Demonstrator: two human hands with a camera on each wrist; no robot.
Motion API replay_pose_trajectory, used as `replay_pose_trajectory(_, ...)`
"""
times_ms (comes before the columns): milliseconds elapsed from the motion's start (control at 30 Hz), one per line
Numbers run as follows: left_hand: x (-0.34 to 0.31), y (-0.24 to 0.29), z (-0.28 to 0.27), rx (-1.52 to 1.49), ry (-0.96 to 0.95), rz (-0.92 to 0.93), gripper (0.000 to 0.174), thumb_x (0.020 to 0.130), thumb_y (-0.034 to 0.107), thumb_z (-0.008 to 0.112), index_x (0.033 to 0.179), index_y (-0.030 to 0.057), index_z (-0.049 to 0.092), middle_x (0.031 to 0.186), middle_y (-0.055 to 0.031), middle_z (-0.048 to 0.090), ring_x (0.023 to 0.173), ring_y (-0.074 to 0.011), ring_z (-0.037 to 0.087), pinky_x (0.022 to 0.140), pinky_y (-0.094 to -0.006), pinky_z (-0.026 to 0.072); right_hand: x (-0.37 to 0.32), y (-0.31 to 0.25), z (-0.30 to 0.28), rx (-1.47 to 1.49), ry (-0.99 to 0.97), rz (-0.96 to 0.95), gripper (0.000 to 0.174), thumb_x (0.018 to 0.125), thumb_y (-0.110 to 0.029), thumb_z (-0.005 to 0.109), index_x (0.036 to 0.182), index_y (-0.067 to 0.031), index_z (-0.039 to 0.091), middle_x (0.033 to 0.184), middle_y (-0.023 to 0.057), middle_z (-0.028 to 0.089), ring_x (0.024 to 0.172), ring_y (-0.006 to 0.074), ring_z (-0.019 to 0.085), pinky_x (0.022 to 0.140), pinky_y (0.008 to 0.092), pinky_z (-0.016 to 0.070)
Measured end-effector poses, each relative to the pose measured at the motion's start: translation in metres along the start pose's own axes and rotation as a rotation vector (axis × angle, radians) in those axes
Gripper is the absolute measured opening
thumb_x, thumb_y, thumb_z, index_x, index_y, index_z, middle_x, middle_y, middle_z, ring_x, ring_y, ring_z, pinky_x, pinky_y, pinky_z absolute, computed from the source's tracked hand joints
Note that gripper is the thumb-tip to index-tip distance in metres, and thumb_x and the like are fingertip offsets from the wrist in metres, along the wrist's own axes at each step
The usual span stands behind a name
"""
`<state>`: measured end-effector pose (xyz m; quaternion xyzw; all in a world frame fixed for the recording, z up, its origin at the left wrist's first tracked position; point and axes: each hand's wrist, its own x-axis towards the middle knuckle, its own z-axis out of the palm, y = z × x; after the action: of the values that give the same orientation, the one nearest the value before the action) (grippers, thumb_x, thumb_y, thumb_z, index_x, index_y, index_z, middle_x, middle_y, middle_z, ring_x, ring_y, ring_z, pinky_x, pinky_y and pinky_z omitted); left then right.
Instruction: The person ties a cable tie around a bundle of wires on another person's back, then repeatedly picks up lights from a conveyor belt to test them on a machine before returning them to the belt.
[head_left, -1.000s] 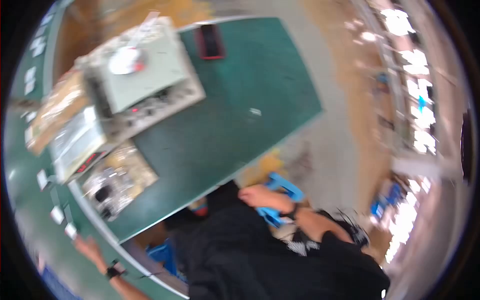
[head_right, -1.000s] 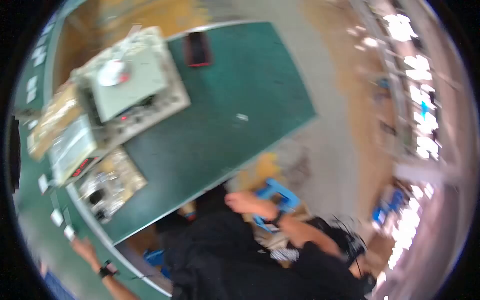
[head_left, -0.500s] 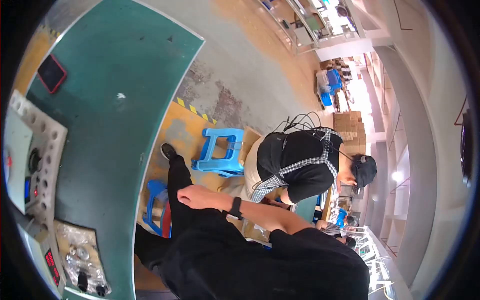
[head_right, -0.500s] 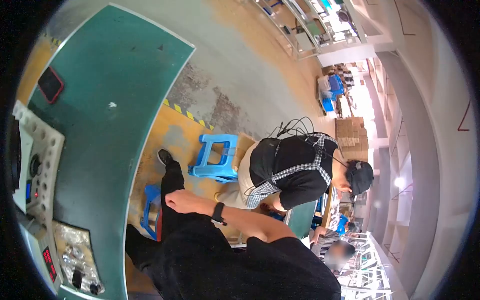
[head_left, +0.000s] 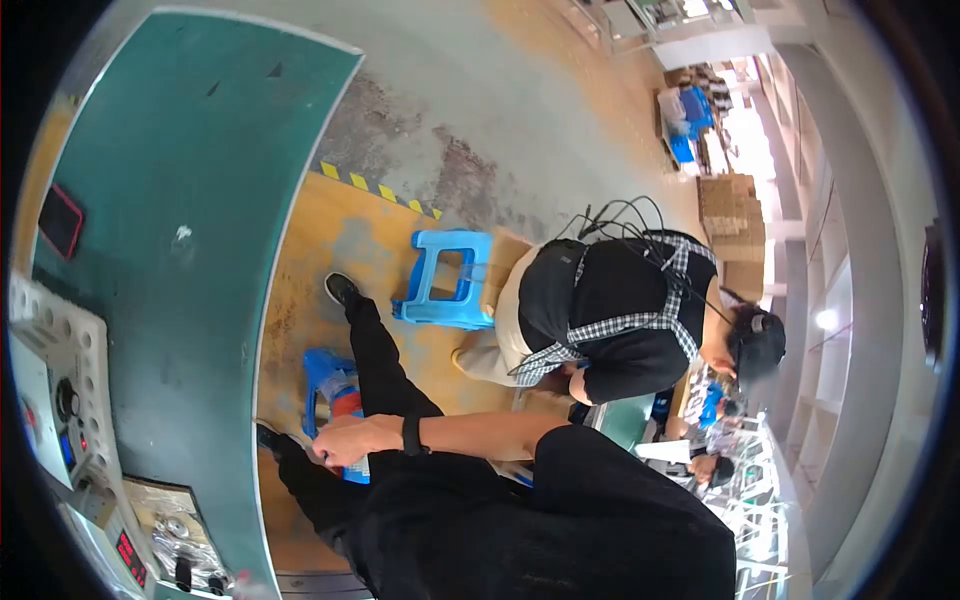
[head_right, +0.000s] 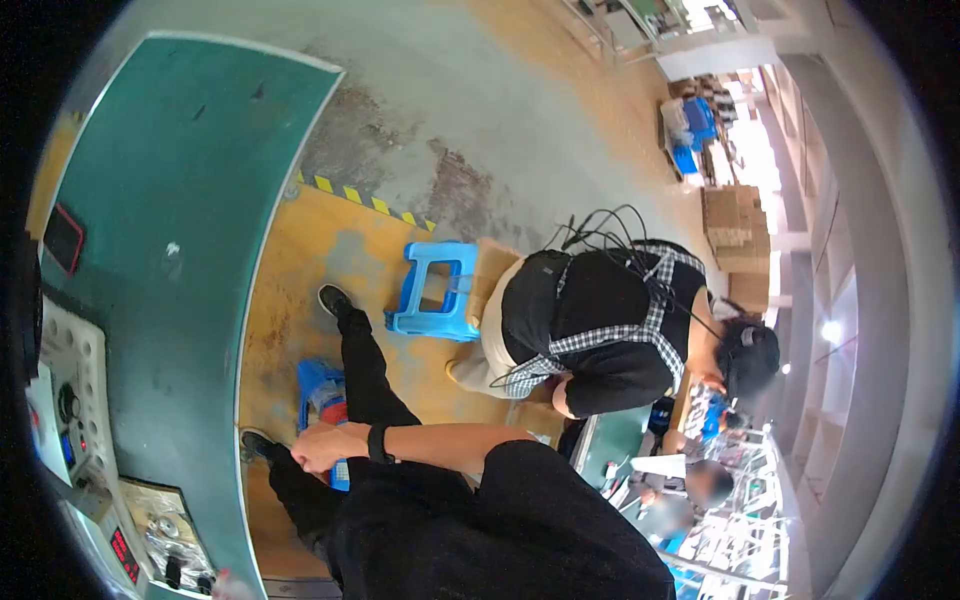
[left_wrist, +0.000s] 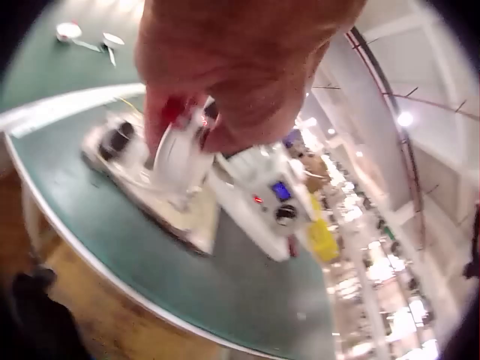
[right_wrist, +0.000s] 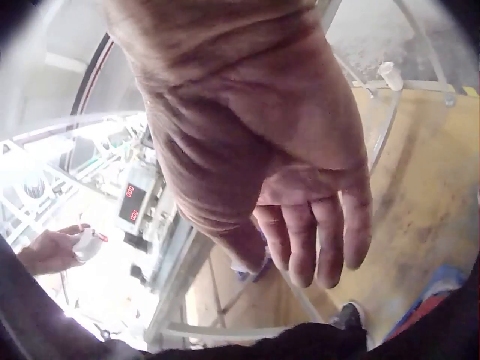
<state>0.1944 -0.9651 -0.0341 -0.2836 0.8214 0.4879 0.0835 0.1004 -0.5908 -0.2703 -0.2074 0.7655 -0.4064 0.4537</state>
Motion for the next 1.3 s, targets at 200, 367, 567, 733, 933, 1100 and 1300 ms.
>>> replay_pose_trajectory(200,0.059,0.084,0.177,-0.199,-0.745,-0.049,0.042,0.096,0.010,0.065,0.132,-0.0054,0.052,0.129,-0.0170,0.060,0.119,-0.0254,0.058,0.103,-0.0366,0.0447,-0.082,-0.079,-0.081,0.651,0.214,-0.181,0.044,0.089,-0.027,0.069,0.123,-0.0008,0.064,0.106,0.0159,0.070,0.095,0.0324,0.068,0.079,0.0424,0.0517)
replay_pose_trajectory(367,0.079,0.132,0.272,-0.204,-0.912,-0.006,0.044,0.093,0.002,0.063,0.132,-0.0027,0.043,0.120,-0.0122,0.057,0.109,-0.0169,0.058,0.098,-0.0315,0.0458,-0.119,-0.065,-0.095,0.564,0.725,-0.165,0.037,0.097,-0.022,0.063,0.128,-0.0011,0.061,0.111,0.0182,0.065,0.099,0.0346,0.063,0.083,0.0429,0.0488)
replay_pose_trajectory(567,0.072,0.132,0.350,-0.090,-1.011,-0.040,0.043,0.091,-0.005,0.060,0.132,-0.0028,0.046,0.121,-0.0137,0.061,0.110,-0.0174,0.061,0.095,-0.0304,0.0503,-0.133,-0.022,-0.103,0.562,1.048,-0.120,0.035,0.100,-0.026,0.061,0.124,-0.0008,0.062,0.108,0.0190,0.065,0.099,0.0368,0.062,0.082,0.0437,0.0484)
replay_pose_trajectory(733,0.065,0.150,0.397,-0.012,-1.079,0.044,0.044,0.090,-0.004,0.063,0.132,-0.0016,0.048,0.120,-0.0114,0.063,0.108,-0.0159,0.062,0.093,-0.0292,0.0501,-0.156,0.001,-0.123,0.651,1.140,-0.111,0.030,0.100,-0.023,0.062,0.121,-0.0017,0.064,0.098,0.0177,0.065,0.089,0.0355,0.065,0.075,0.0412,0.0508)
replay_pose_trajectory(933,0.032,0.178,0.432,0.220,-1.172,0.201,0.047,0.093,0.003,0.062,0.138,-0.0032,0.049,0.119,-0.0127,0.065,0.099,-0.0178,0.065,0.083,-0.0320,0.0529,-0.178,0.015,-0.121,0.686,1.356,-0.013,0.025,0.102,-0.027,0.059,0.106,-0.0021,0.062,0.087,0.0178,0.064,0.077,0.0351,0.063,0.066,0.0401,0.0482)
replay_pose_trajectory(1100,0.010,0.251,0.467,0.402,-1.376,0.336,0.043,0.094,0.006,0.062,0.135,-0.0026,0.054,0.119,-0.0139,0.068,0.098,-0.0199,0.067,0.087,-0.0333,0.0531,-0.233,0.025,-0.129,0.855,1.492,0.019,0.023,0.105,-0.023,0.055,0.109,-0.0011,0.063,0.087,0.0128,0.064,0.079,0.0258,0.063,0.071,0.0348,0.0491)
replay_pose_trajectory(1300,-0.041,0.394,0.587,0.527,-1.264,0.693,0.025,0.094,0.003,0.064,0.119,-0.0006,0.067,0.113,-0.0143,0.071,0.099,-0.0226,0.069,0.088,-0.0338,0.0526,-0.387,0.034,-0.169,1.089,1.557,0.042,0.019,0.105,-0.014,0.056,0.114,-0.0008,0.065,0.088,0.0083,0.067,0.079,0.0159,0.065,0.070,0.0298,0.0501)
